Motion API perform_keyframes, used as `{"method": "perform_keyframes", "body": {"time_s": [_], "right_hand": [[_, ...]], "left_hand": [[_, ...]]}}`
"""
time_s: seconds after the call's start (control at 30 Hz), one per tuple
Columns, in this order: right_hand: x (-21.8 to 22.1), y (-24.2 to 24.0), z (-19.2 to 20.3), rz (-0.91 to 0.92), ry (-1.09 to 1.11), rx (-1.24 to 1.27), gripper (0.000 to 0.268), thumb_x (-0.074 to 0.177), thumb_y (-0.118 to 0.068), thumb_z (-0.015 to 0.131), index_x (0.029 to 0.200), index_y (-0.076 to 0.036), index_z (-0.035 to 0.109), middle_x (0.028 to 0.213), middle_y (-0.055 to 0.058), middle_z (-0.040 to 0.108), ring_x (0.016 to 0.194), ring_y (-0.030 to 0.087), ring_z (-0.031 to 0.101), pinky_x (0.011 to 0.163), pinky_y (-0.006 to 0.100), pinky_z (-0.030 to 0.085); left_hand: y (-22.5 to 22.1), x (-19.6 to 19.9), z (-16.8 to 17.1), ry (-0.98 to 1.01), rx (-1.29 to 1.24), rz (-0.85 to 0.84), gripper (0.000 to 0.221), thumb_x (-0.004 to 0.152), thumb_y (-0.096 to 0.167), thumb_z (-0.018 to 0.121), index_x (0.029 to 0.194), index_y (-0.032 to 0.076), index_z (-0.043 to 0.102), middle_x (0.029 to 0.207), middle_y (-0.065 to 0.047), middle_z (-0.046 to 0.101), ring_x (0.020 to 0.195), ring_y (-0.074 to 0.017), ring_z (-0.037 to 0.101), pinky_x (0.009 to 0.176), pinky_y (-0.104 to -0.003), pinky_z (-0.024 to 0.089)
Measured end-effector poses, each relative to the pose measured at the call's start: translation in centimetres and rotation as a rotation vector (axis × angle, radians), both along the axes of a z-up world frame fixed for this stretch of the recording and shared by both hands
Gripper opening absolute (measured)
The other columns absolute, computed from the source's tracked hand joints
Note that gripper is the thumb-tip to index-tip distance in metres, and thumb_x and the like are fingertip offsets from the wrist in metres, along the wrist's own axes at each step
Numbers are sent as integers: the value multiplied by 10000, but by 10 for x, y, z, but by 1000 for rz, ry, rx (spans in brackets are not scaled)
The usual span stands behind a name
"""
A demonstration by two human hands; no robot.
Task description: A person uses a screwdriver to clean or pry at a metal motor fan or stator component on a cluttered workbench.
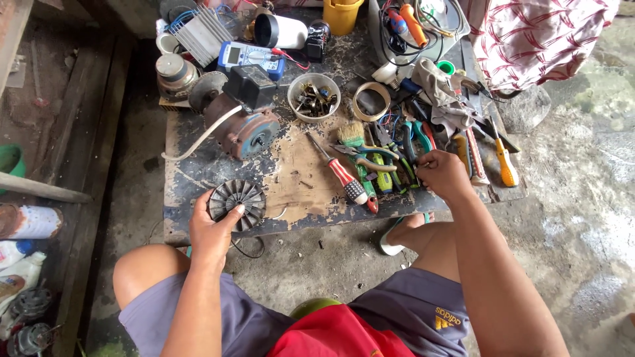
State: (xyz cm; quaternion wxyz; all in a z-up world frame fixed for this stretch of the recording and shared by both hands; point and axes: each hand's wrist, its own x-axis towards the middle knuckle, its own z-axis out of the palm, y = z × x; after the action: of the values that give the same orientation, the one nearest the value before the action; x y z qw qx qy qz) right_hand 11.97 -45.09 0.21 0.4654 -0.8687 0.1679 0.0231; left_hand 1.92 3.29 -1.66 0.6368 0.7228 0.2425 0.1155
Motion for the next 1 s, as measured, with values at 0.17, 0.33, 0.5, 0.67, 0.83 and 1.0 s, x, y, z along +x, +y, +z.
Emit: {"method": "perform_keyframes", "body": {"time_s": [0.17,0.33,0.5,0.67,0.83,1.0], "right_hand": [[7,-1,-27,-14,51,-554,218,736,-305,749,945,-251,776,824,35,743,888,306,738,828,454,609],[-8,28,-9,-152,-196,-721,136,785,-211,736,906,-174,687,913,96,658,923,353,709,837,489,590],[-22,67,19,184,57,-606,319,764,-447,693,1009,-247,734,941,-15,765,1009,286,723,930,483,573],[-40,85,-28,167,-156,-806,432,790,-384,770,1168,-185,708,1007,114,672,960,373,729,863,511,599],[-27,64,-50,155,-295,-963,376,758,-462,783,1060,-241,749,895,46,655,817,330,742,748,465,621],[-46,72,9,186,-14,-649,223,926,-239,619,1065,-88,704,1177,196,591,928,463,636,734,601,507]], "left_hand": [[-7,-6,18,11,27,-3,721,729,66,910,1380,34,600,1078,-212,711,964,-262,683,829,-413,570],[-12,-6,18,-5,-25,22,724,732,46,902,1386,28,594,1090,-212,711,961,-277,682,842,-422,582],[-3,0,-4,-40,51,1,808,711,101,925,1430,69,556,1227,-241,659,1171,-346,651,1014,-475,519],[-4,-3,0,-55,70,-83,764,785,133,874,1460,141,516,1286,-228,655,1240,-392,626,1073,-522,478],[-11,-7,30,-54,-32,-164,710,823,18,791,1454,161,500,1238,-211,698,1153,-343,685,1020,-516,535],[-16,-3,60,294,5,-241,733,899,207,719,1537,167,361,1539,-131,497,1407,-316,493,1149,-478,411]]}}
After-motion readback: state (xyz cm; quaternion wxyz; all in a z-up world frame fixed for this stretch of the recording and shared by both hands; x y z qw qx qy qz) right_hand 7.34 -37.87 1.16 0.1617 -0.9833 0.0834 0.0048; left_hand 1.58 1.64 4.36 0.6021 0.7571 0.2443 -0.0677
